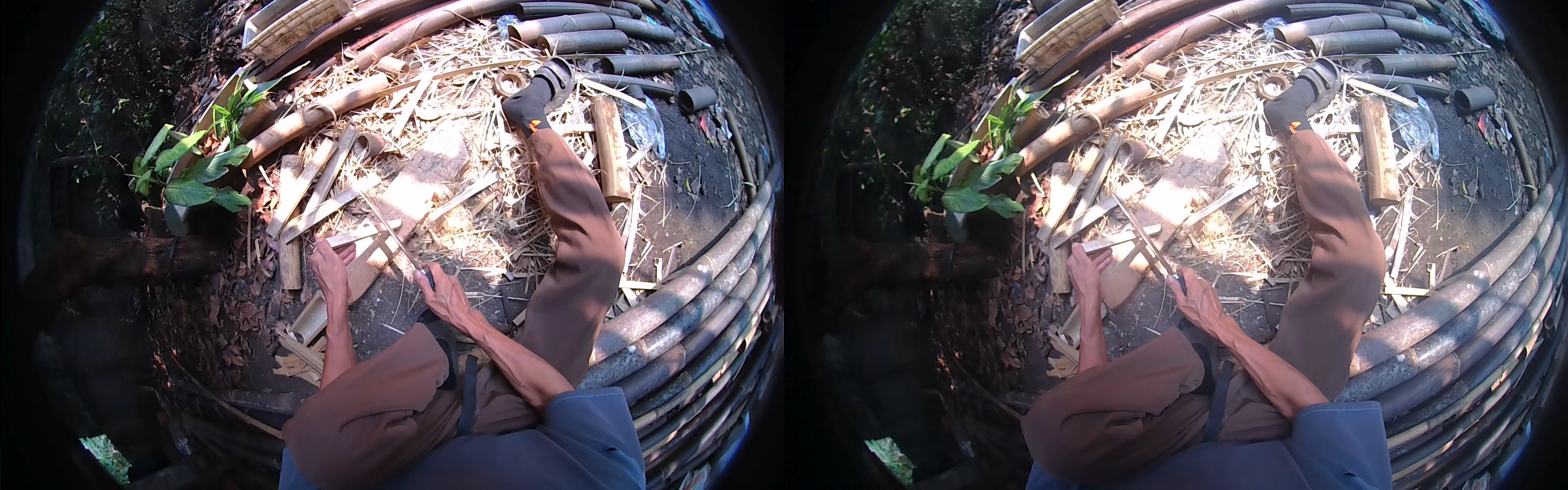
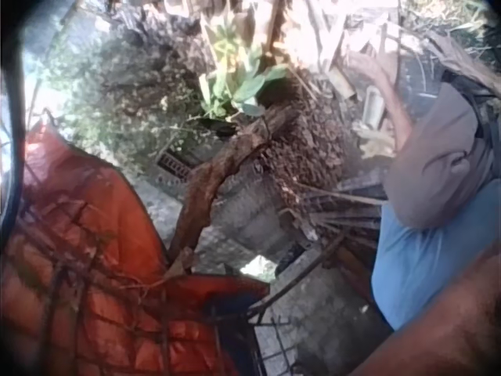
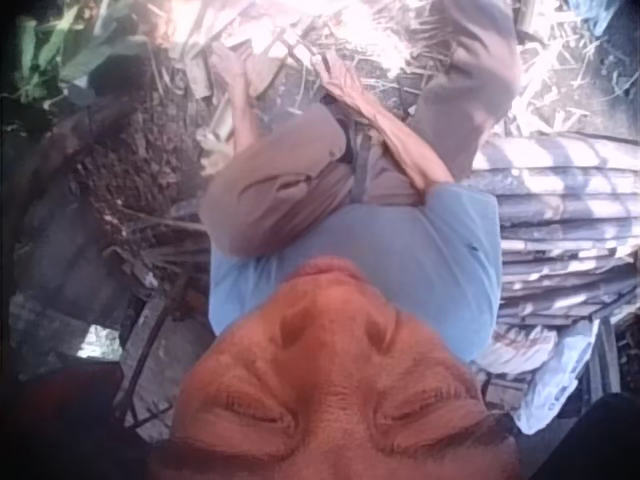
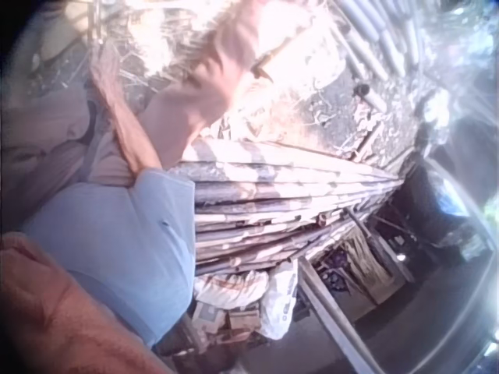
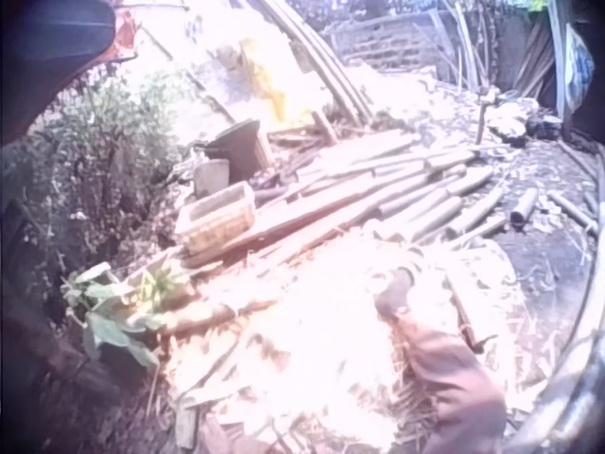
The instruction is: The person sits on the ground and uses a machete to split bamboo pieces into smaller strips. They repeatedly position bamboo segments and strike them with the blade, accumulating cut pieces on the ground.
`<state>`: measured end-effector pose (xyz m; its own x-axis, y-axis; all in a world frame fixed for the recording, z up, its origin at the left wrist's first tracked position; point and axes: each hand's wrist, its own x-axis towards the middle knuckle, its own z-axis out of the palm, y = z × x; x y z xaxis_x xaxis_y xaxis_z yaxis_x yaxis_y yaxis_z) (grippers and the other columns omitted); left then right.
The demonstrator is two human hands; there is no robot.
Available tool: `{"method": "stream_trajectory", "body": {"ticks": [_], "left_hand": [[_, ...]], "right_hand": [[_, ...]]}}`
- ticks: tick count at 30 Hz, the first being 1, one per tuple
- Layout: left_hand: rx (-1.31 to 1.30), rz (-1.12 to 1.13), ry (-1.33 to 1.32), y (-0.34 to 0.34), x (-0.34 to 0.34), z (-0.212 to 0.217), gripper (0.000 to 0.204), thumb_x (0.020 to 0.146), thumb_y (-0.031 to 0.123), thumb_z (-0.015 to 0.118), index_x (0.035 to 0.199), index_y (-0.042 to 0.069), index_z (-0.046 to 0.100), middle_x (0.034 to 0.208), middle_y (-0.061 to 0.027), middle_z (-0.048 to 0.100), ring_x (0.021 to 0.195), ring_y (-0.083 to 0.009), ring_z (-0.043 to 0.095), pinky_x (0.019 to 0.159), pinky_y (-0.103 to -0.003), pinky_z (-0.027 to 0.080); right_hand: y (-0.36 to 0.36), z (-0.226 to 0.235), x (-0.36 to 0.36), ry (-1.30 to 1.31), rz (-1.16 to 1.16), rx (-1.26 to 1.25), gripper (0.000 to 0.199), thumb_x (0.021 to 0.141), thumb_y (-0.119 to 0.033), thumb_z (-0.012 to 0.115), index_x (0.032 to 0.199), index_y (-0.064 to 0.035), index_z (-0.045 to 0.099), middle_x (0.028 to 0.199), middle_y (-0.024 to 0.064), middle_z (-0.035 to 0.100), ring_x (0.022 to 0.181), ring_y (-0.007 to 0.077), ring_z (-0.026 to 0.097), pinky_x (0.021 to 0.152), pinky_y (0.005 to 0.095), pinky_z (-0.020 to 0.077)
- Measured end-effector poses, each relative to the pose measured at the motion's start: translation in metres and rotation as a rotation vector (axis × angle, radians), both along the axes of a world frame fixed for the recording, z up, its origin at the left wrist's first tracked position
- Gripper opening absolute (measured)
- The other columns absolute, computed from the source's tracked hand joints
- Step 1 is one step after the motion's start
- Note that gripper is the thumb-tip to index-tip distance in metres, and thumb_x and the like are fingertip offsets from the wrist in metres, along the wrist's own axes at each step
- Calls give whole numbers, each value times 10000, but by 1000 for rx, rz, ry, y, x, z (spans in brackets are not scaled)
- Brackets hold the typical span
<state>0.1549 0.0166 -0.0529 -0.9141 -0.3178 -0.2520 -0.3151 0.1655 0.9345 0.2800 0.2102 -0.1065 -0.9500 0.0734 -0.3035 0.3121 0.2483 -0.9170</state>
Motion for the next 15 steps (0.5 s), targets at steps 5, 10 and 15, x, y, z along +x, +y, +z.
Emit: {"method": "stream_trajectory", "body": {"ticks": [5, 10, 15], "left_hand": [[-236, -3, 17, 17, 1, 3, 546, 1020, 302, 294, 950, -155, 585, 798, -250, 665, 702, -329, 703, 618, -404, 594], [-371, -52, 24, 25, 7, -1, 629, 1030, 338, 281, 886, -182, 607, 765, -253, 672, 689, -310, 708, 612, -375, 597], [-233, 31, 3, 32, 5, 12, 644, 1036, 350, 265, 972, -207, 581, 810, -268, 673, 724, -299, 717, 618, -349, 612]], "right_hand": [[-41, 33, -34, 120, 91, -94, 357, 958, -356, 535, 1077, -19, 542, 625, 248, 584, 606, 420, 627, 549, 485, 466], [-49, 14, -42, 196, 76, -43, 304, 941, -334, 564, 1004, -39, 529, 643, 226, 606, 593, 429, 621, 547, 494, 479], [-44, -48, -24, 67, 63, 167, 365, 921, -423, 567, 1082, -99, 523, 726, 243, 647, 710, 433, 655, 596, 522, 506]]}}
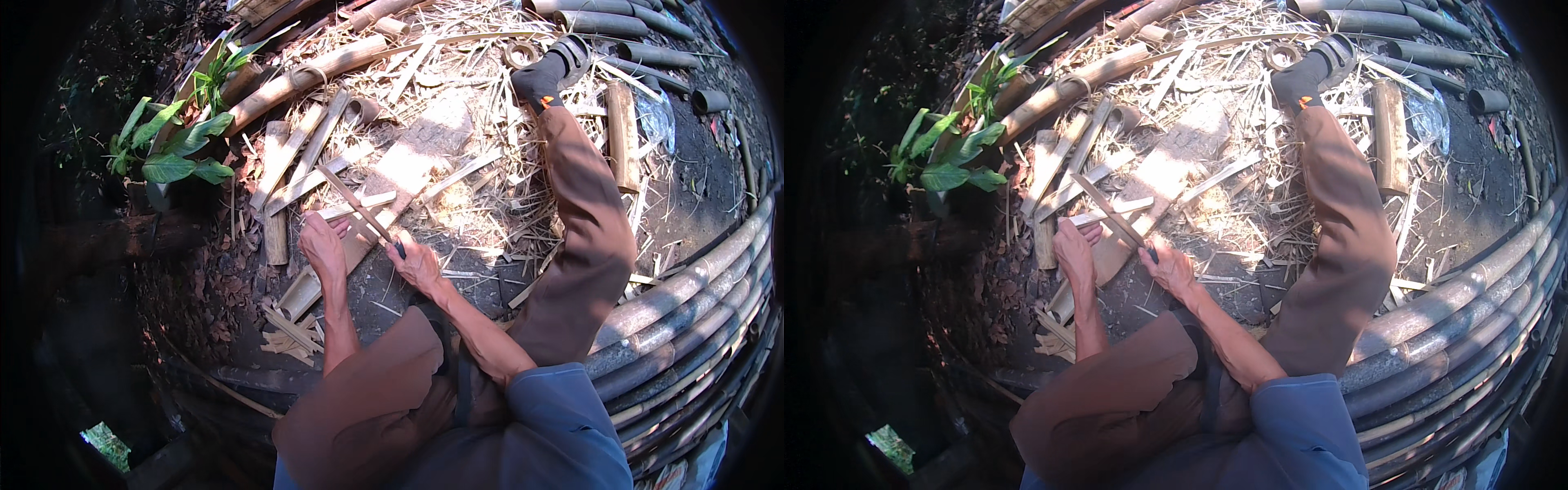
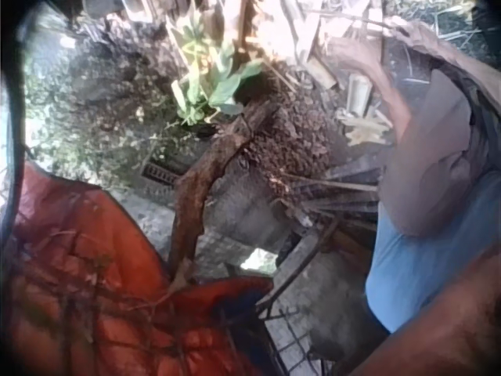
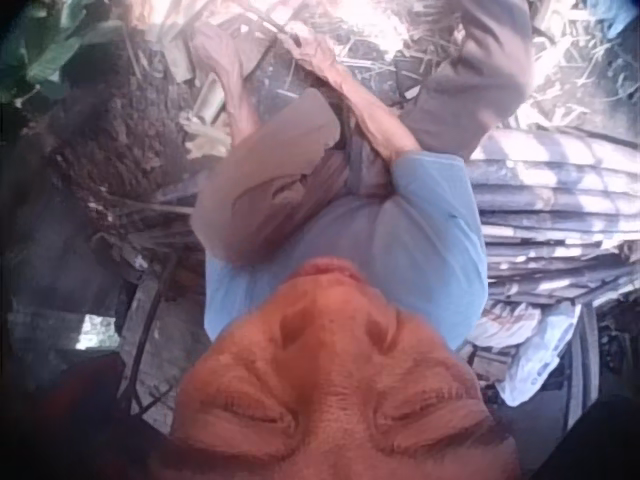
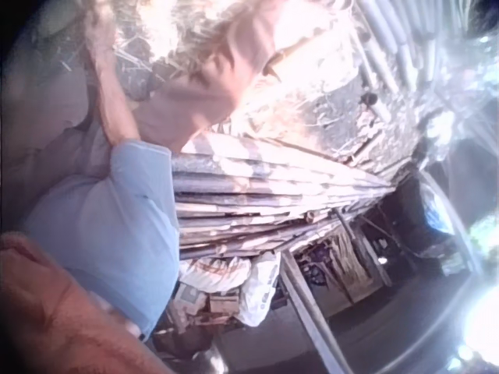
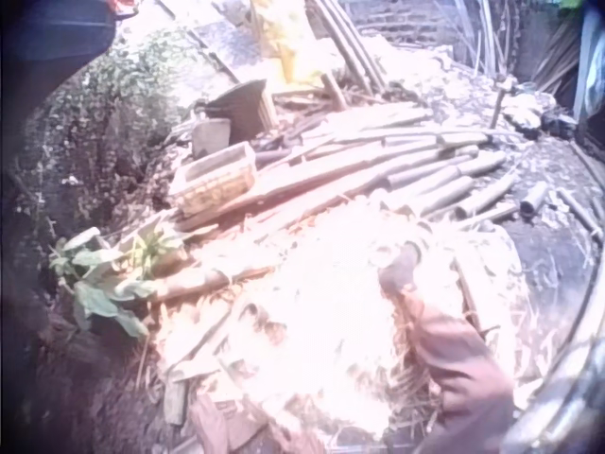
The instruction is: The person sits on the ground and uses a machete to split bamboo pieces into smaller strips. They repeatedly position bamboo segments and strike them with the blade, accumulating cut pieces on the ground.
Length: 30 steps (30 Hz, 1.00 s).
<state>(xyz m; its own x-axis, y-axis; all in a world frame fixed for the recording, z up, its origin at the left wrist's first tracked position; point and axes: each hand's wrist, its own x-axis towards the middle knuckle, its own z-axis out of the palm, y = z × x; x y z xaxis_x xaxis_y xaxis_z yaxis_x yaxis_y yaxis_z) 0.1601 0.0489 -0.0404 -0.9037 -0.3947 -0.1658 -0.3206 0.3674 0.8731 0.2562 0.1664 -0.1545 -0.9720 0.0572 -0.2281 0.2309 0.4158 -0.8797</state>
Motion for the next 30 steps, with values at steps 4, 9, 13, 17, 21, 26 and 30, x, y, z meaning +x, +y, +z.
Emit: {"method": "stream_trajectory", "body": {"ticks": [4, 9, 13, 17, 21, 26, 30], "left_hand": [[-101, -155, 14, 13, 0, 4, 638, 1007, 335, 258, 1007, -223, 568, 861, -279, 676, 752, -321, 715, 647, -341, 604], [-182, -119, 54, 4, 0, 2, 604, 1022, 280, 281, 797, -193, 584, 732, -245, 677, 703, -296, 717, 563, -348, 589], [-209, -170, 137, 20, 7, -1, 584, 1024, 270, 292, 786, -180, 578, 695, -225, 665, 644, -288, 703, 536, -341, 574], [-290, -226, 81, 45, 2, 1, 628, 1038, 315, 271, 763, -160, 577, 659, -224, 641, 597, -252, 680, 511, -327, 531], [-409, -248, 128, 10, -10, 5, 638, 1036, 350, 252, 797, -138, 586, 696, -242, 651, 643, -314, 673, 584, -409, 520], [-433, -309, 168, 19, -1, 12, 577, 1034, 311, 278, 843, -145, 575, 734, -285, 634, 666, -397, 646, 619, -459, 490], [-405, -284, 168, 4, 3, -7, 543, 1039, 278, 297, 822, -141, 565, 716, -251, 644, 637, -344, 653, 602, -427, 514]], "right_hand": [[19, -11, 3, -73, -27, 43, 407, 930, -477, 525, 1077, -97, 512, 724, 257, 644, 711, 467, 643, 609, 536, 508], [8, 32, 6, -109, -28, -217, 399, 967, -419, 486, 1008, -24, 519, 721, 319, 607, 740, 498, 623, 658, 561, 468], [20, 43, 15, -13, 1, -176, 404, 965, -424, 490, 1071, -36, 533, 732, 299, 617, 725, 491, 626, 655, 549, 479], [35, -53, 11, 307, 106, 227, 213, 983, -153, 450, 1167, -86, 533, 939, 238, 632, 748, 419, 660, 592, 491, 549], [25, 4, 7, 142, -17, -189, 361, 991, -362, 451, 1078, -27, 557, 737, 235, 594, 702, 381, 617, 609, 468, 462], [27, 94, -21, -67, 49, -351, 365, 984, -376, 469, 1061, -31, 558, 634, 225, 566, 593, 375, 593, 564, 461, 437], [14, 66, -21, -31, 57, -194, 358, 951, -404, 527, 950, -46, 525, 607, 227, 582, 607, 464, 605, 568, 517, 464]]}}
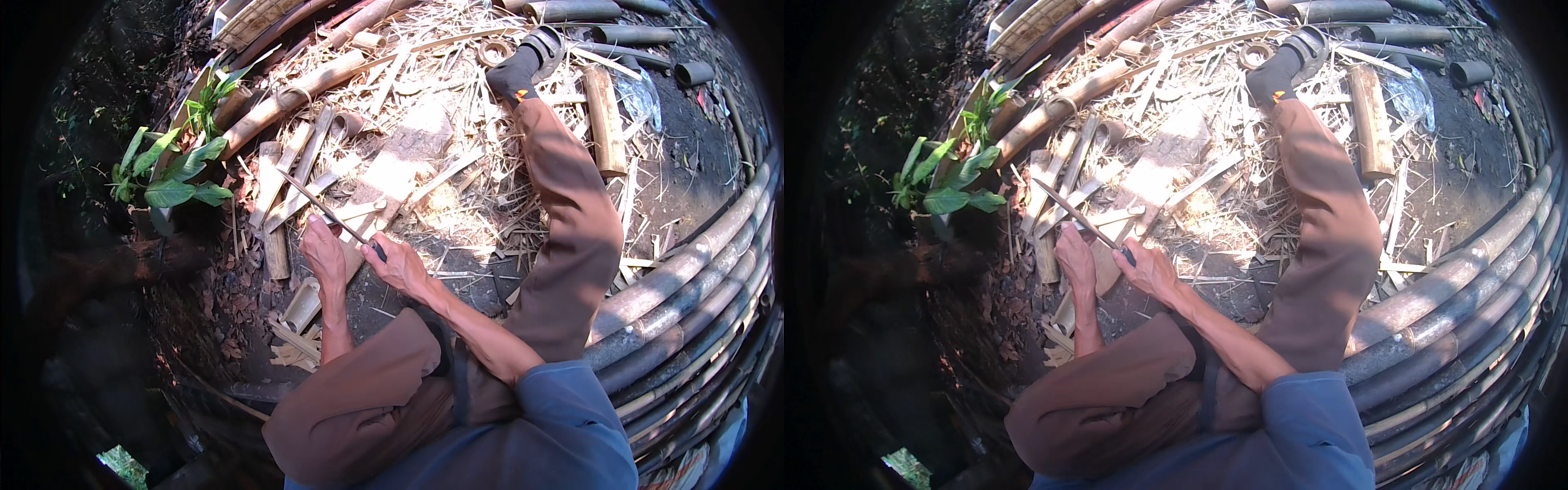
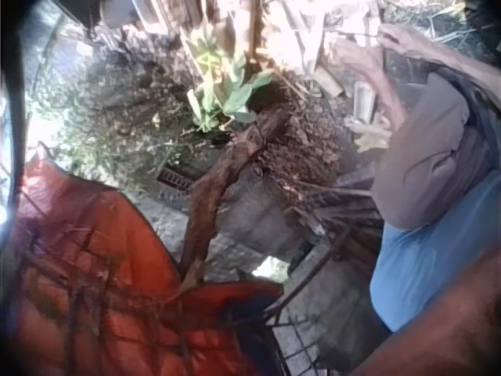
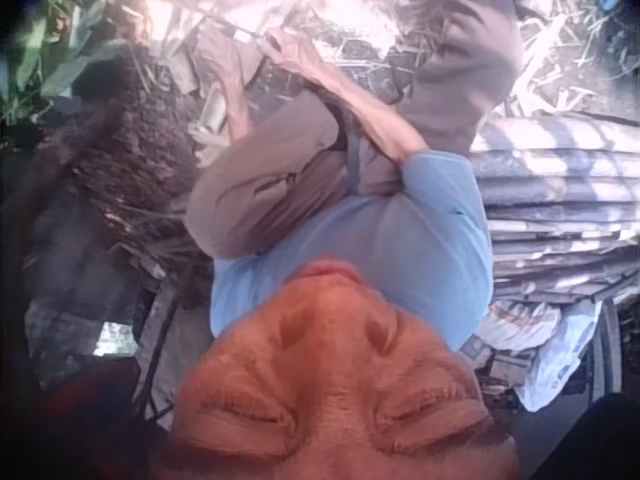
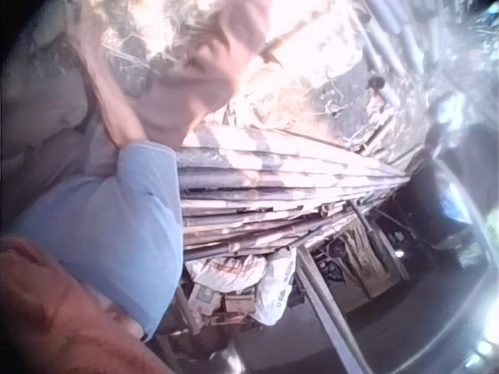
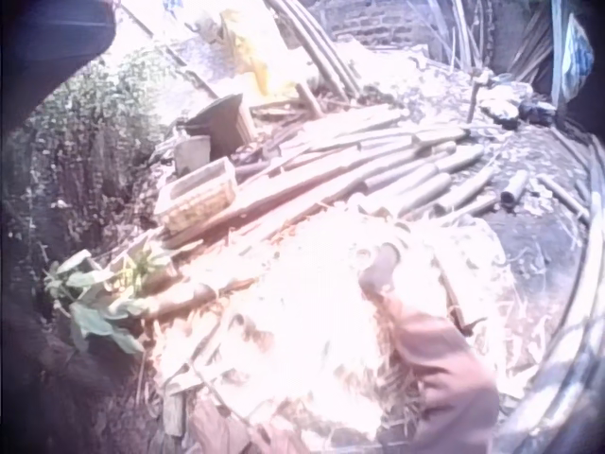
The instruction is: The person sits on the ground and uses a machete to split bamboo pieces into smaller strips. They repeatedly position bamboo segments and strike them with the blade, accumulating cut pieces on the ground.
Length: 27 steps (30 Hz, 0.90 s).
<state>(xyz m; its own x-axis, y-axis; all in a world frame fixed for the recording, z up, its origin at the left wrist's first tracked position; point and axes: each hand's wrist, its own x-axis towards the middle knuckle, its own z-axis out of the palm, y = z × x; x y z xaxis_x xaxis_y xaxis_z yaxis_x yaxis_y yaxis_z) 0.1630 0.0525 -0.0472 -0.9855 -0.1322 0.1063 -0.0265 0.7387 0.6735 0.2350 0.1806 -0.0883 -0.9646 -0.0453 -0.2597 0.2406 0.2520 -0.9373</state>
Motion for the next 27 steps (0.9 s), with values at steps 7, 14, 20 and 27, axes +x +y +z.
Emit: {"method": "stream_trajectory", "body": {"ticks": [7, 14, 20, 27], "left_hand": [[32, 2, -58, 26, -2, 2, 606, 1045, 296, 267, 815, -187, 554, 726, -239, 654, 693, -299, 702, 623, -366, 580], [78, 79, -128, 29, 8, 8, 643, 1046, 329, 265, 923, -229, 560, 803, -254, 653, 740, -307, 709, 676, -347, 612], [201, 97, -82, 21, 3, 4, 677, 1048, 360, 235, 937, -225, 560, 811, -249, 652, 750, -288, 703, 699, -354, 611], [443, 218, -57, 23, -14, -1, 609, 1036, 418, 295, 1099, -135, 542, 1022, -245, 616, 919, -290, 660, 799, -395, 567]], "right_hand": [[16, -117, 19, -43, -173, -10, 358, 950, -339, 529, 1096, -12, 546, 808, 217, 605, 677, 376, 603, 637, 469, 479], [8, -63, 1, -133, -129, 18, 359, 958, -386, 503, 1028, -39, 559, 809, 292, 622, 788, 476, 616, 692, 521, 471], [1, -85, -3, -305, -167, -251, 327, 965, -361, 499, 1023, -46, 566, 714, 234, 599, 727, 446, 625, 652, 490, 485], [5, -120, 1, -244, -242, -61, 433, 962, -447, 481, 1075, -34, 545, 950, 309, 630, 949, 474, 611, 787, 512, 474]]}}
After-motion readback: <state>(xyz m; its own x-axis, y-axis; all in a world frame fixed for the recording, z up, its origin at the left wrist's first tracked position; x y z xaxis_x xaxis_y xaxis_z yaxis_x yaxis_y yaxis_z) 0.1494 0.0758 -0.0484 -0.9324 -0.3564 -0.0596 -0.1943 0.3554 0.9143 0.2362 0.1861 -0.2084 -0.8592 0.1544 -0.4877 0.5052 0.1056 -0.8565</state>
